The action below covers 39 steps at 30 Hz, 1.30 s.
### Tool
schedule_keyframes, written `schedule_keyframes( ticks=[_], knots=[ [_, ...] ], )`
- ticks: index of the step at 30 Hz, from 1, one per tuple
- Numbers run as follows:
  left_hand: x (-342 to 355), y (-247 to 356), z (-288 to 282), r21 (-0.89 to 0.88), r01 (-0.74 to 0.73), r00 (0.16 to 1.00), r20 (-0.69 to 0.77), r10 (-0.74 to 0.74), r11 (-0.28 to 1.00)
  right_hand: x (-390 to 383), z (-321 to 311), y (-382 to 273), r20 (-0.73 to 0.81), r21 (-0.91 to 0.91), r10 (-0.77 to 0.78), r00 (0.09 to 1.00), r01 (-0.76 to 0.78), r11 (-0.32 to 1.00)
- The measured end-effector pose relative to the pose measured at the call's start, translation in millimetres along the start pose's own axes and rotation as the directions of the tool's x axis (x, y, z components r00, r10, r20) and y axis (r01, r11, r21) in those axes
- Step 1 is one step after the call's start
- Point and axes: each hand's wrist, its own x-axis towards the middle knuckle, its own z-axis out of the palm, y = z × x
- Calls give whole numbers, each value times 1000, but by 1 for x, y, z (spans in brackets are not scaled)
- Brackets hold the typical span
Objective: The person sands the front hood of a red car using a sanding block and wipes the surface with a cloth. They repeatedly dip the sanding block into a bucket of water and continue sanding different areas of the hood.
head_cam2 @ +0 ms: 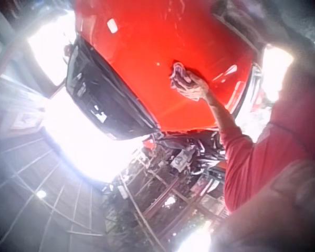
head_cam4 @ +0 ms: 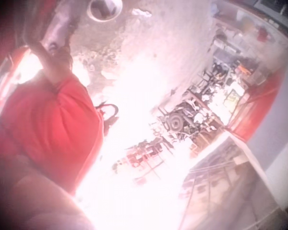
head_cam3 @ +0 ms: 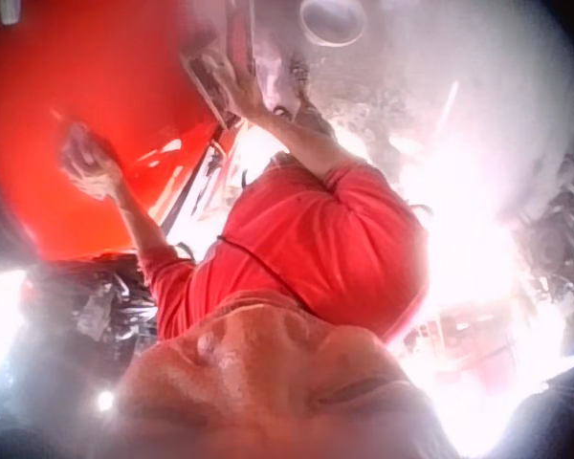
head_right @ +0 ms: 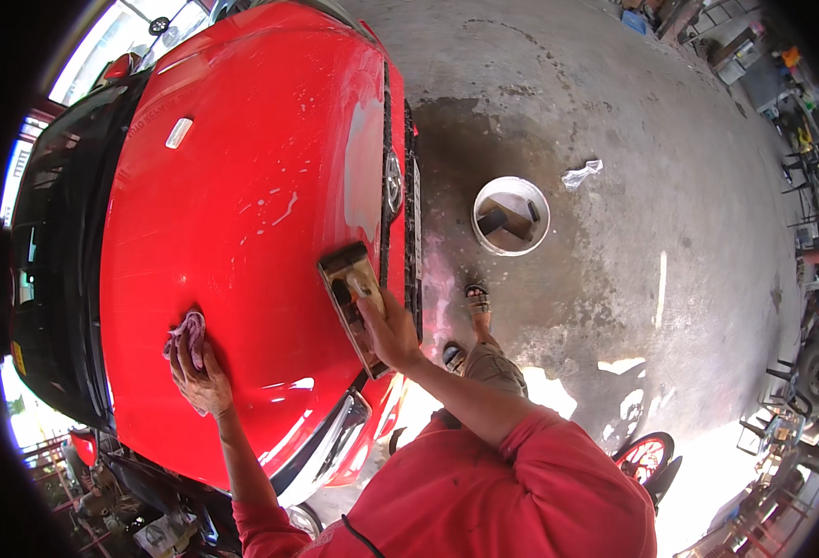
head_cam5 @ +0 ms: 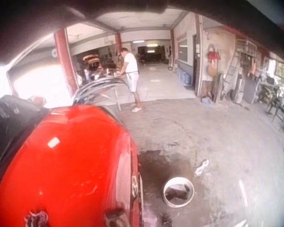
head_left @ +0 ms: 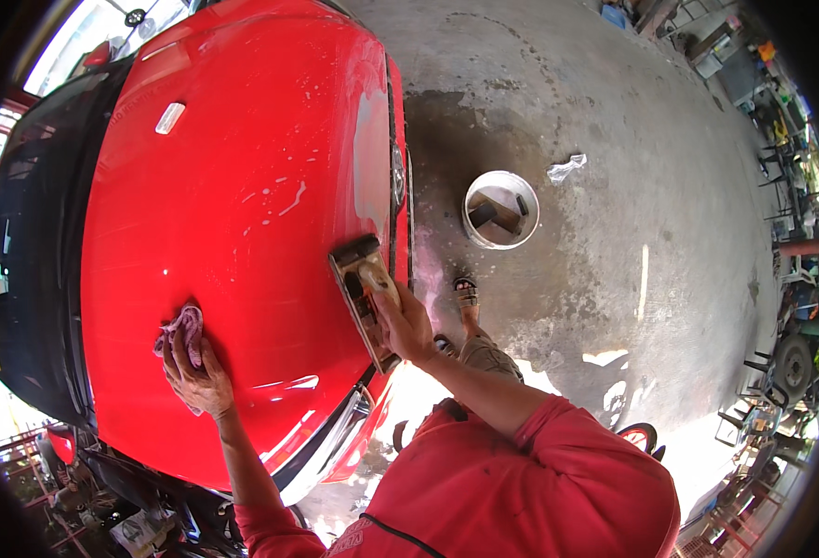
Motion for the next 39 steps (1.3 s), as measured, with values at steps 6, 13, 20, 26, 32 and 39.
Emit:
schedule_keyframes(
  ticks=[6, 13, 20, 26, 32, 39],
  knots=[
    [10, 6, 12, -44, -65, 998, -7, 65, 997, 222, -7, -113, -205, 224, -9, 979, 56, 973],
    [5, 0, 0, -21, -41, 999, 25, 41, 999, 92, 10, -36, -75, 31, -69, 995, 71, 997],
    [0, -11, 2, 10, -113, 992, 66, 112, 994, 76, 10, -59, -152, 184, 84, 985, -55, 981],
    [9, 8, 6, -27, 5, 999, 40, -4, 1000, 242, -10, -123, -228, 326, 92, 969, -13, 945],
    [0, -6, 1, 5, -7, 998, 59, 6, 1000, 32, -7, -36, -68, 148, 136, 988, -125, 981],
    [1, -9, -1, 17, -117, 988, 106, 114, 993, 178, -18, -97, -190, 152, 111, 975, -82, 985]
  ],
)
